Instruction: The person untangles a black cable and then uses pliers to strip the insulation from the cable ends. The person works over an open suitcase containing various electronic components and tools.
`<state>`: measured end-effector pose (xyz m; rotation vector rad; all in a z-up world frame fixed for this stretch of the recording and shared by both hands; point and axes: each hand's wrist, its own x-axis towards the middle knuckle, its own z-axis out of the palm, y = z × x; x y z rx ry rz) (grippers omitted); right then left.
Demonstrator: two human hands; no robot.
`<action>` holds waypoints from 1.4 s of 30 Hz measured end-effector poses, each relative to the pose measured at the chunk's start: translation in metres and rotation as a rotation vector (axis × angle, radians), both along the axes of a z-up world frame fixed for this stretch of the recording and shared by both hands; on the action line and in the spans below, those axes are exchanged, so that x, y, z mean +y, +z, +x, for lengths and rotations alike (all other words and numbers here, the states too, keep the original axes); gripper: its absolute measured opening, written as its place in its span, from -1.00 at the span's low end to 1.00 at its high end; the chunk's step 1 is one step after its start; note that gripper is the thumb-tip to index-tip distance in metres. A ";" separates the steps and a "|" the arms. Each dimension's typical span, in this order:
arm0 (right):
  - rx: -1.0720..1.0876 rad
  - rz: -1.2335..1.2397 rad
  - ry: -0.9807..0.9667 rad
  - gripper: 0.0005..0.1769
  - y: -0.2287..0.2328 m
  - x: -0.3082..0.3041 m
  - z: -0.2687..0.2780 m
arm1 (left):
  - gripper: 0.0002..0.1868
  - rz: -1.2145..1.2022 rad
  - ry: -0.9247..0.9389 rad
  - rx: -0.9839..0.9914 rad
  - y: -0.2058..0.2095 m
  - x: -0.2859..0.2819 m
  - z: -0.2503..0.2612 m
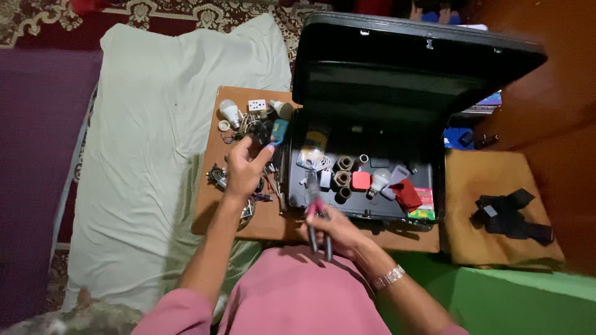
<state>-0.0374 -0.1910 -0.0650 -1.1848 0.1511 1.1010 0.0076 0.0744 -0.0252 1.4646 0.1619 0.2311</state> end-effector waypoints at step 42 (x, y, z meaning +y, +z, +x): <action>-0.431 0.161 -0.025 -0.55 0.064 -0.047 0.027 | -0.81 0.048 -0.391 -0.043 0.089 -0.077 0.014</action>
